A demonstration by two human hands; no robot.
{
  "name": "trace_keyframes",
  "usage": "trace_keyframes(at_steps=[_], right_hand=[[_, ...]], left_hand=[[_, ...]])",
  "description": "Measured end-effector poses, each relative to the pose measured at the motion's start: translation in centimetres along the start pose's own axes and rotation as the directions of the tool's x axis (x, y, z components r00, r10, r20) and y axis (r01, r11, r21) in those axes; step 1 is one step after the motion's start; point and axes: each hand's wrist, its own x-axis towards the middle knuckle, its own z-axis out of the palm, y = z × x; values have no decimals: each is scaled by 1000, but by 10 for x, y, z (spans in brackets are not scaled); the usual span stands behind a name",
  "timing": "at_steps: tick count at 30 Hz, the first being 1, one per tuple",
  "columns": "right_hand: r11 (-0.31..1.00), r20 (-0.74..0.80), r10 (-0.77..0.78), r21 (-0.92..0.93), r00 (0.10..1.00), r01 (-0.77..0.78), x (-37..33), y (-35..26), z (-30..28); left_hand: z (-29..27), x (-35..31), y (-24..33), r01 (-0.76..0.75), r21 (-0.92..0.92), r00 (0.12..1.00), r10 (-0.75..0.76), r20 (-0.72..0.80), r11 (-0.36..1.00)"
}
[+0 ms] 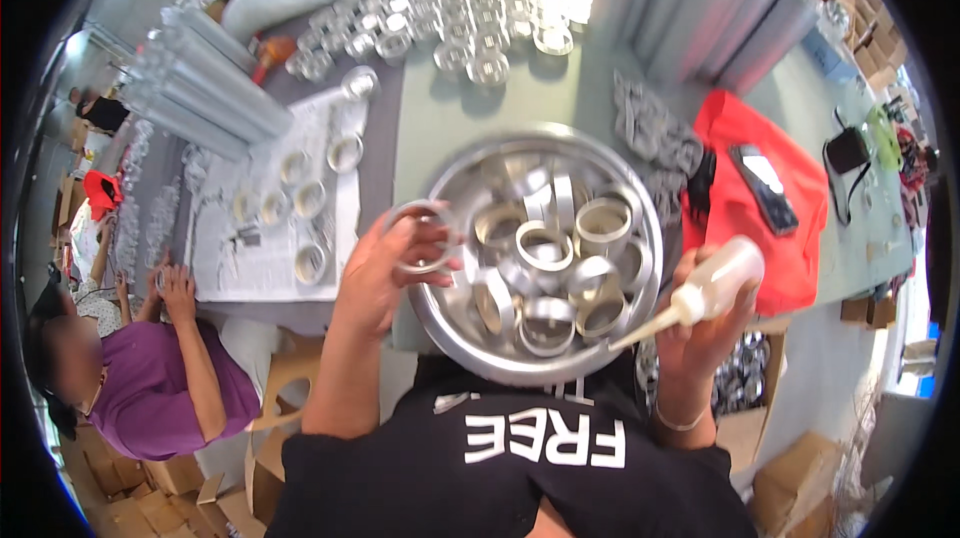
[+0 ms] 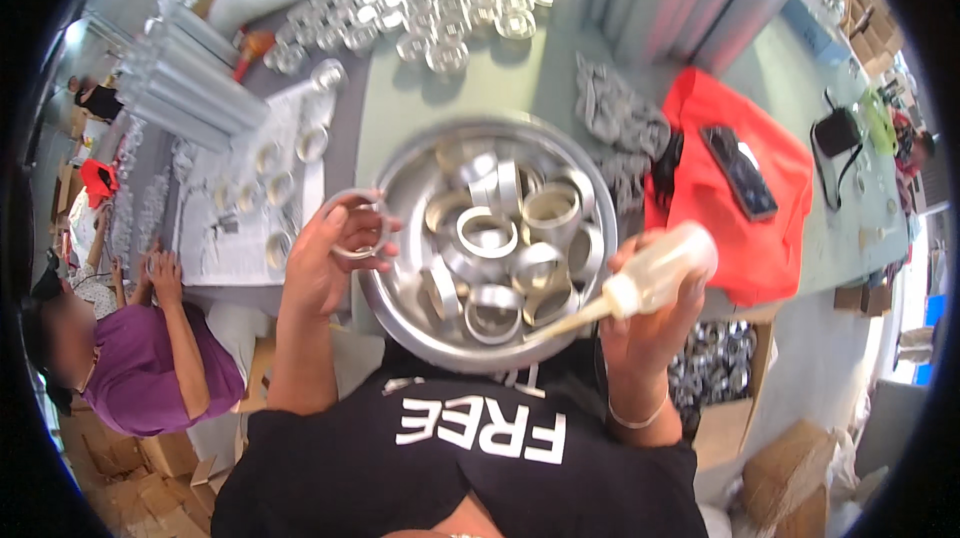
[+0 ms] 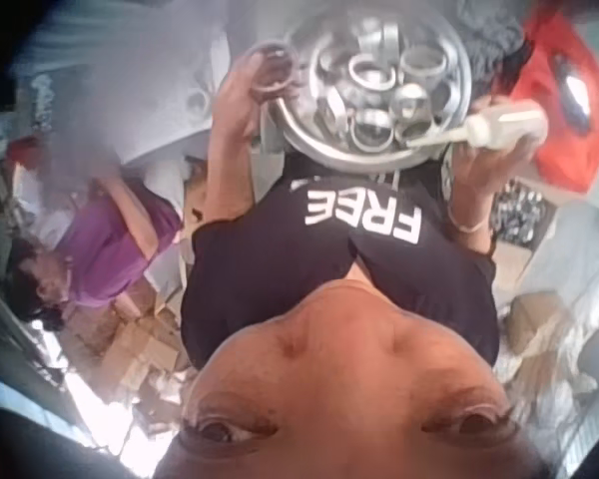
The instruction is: The person applies glue from a squeeze bottle to the inner edges of metal rings. They pick up each ring from a metal bowl, apply the adhesive, and place the ring onto a newspaper-covered surface. The process is repeated for multiple rings throughout the clip.
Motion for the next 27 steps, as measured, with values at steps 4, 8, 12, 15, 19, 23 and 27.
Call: trace_keyframes(at_steps=[4, 8, 12, 15, 19, 23, 27], right_hand=[[1000, -57, 22, 15, 998, -21, -1, -1, 6], [997, 17, 29, 66, 999, -30, 2, 3, 8], [994, 75, 31, 101, 997, -39, 1, 4, 4], [990, 62, 34, 136, 997, -42, -2, 3, 8], [986, 66, 30, 160, 997, -40, -5, 1, 6], [989, 55, 14, 147, 998, -22, -4, 1, 2], [992, 28, -61, 110, 998, 58, -1, -1, -1]], left_hand=[[-89, 1, -17, 87, 233, 931, 4, -366, 969], [-91, -23, -31, 310, 630, 913, -39, -406, 712], [-82, -27, -41, 245, 925, 861, 373, -346, 291], [-71, -30, -34, 210, 935, 886, 348, -305, 286], [-67, -37, -32, 127, 970, 942, 280, -184, 208], [-82, -37, -35, 42, 961, 924, 355, -142, 274], [-64, -36, -11, -144, 484, 933, 282, -224, 863]])
